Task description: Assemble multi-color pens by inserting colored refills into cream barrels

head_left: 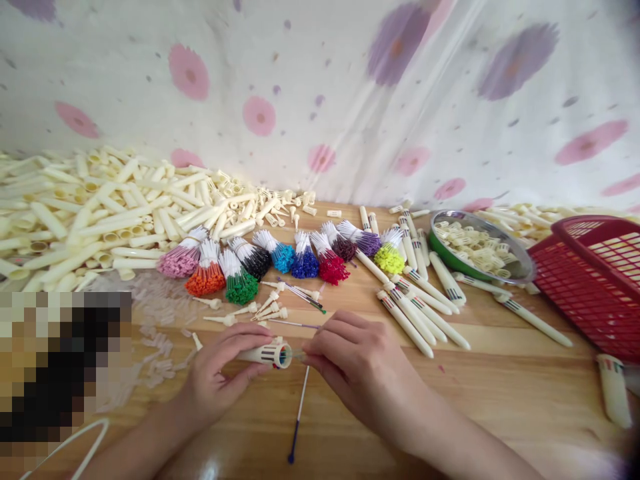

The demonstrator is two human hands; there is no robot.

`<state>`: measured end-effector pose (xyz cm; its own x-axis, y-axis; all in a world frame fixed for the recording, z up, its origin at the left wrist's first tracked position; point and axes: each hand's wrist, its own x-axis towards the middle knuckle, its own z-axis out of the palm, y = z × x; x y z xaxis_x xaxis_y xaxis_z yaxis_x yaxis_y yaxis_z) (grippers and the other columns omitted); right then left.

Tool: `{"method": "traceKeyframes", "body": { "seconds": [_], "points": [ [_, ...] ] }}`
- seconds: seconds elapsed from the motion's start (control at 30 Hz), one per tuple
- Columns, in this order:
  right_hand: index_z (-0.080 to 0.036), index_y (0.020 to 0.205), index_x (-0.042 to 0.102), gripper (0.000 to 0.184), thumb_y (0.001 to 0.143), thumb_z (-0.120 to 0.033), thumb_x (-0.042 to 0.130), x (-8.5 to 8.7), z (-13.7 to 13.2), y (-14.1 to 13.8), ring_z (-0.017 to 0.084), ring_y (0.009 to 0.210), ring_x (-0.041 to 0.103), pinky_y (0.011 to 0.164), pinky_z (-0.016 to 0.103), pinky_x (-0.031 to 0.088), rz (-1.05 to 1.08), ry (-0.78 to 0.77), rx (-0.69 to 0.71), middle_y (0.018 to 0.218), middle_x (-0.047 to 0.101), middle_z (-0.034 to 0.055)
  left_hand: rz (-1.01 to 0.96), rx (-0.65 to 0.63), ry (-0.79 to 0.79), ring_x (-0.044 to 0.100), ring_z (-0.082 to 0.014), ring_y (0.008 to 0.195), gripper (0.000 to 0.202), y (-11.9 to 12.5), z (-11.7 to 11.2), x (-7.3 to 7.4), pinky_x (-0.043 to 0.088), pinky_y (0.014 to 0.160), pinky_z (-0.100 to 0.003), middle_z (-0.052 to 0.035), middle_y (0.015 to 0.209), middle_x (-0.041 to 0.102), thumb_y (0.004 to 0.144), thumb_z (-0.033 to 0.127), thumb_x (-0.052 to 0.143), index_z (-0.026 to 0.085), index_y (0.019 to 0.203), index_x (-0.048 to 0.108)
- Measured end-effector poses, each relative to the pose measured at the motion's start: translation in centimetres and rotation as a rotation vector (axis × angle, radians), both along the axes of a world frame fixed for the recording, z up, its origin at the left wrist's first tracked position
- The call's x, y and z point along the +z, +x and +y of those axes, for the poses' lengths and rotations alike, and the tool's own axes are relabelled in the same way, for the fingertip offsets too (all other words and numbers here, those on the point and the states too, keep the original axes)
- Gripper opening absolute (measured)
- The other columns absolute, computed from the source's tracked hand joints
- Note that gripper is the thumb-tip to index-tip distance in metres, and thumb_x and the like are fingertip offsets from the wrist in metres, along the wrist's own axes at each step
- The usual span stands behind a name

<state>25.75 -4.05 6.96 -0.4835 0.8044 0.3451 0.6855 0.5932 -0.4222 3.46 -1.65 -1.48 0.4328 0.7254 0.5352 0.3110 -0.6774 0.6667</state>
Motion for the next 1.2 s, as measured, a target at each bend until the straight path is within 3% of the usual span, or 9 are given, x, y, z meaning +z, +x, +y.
{"method": "traceKeyframes", "body": {
  "seconds": [0.27,0.6,1.2],
  "points": [
    [-0.013,0.072,0.061,0.019,0.088,-0.011,0.051,-0.5,-0.2,-0.2,0.014,0.062,0.049,0.055,0.025,0.035,-0.018,0.084,0.071,0.064,0.058,0.0017,-0.032,0.032,-0.008,0.065,-0.0173,0.091,0.024,-0.1,-0.2,-0.2,0.053,0.08,-0.029,-0.0058,0.097,0.068,0.077,0.014,0.066,0.021,0.1,0.064],
    [-0.012,0.085,0.062,0.021,0.092,-0.011,0.043,1.0,-0.7,0.3,0.016,0.068,0.051,0.059,0.025,0.041,-0.055,0.114,0.123,0.069,0.06,0.0043,-0.216,-0.056,-0.201,0.063,-0.0186,0.084,0.019,0.2,0.0,0.0,0.052,0.073,-0.03,-0.0052,0.089,0.063,0.077,0.011,0.064,0.022,0.093,0.063],
    [-0.013,0.076,0.06,0.025,0.092,-0.009,0.041,0.6,-0.6,-0.1,0.015,0.065,0.05,0.056,0.026,0.04,-0.033,0.171,0.155,0.068,0.059,0.0037,-0.211,-0.087,-0.248,0.062,-0.0199,0.082,0.014,0.1,-0.2,0.0,0.052,0.071,-0.031,-0.0064,0.088,0.062,0.082,0.02,0.061,0.023,0.095,0.063]
  ]
}}
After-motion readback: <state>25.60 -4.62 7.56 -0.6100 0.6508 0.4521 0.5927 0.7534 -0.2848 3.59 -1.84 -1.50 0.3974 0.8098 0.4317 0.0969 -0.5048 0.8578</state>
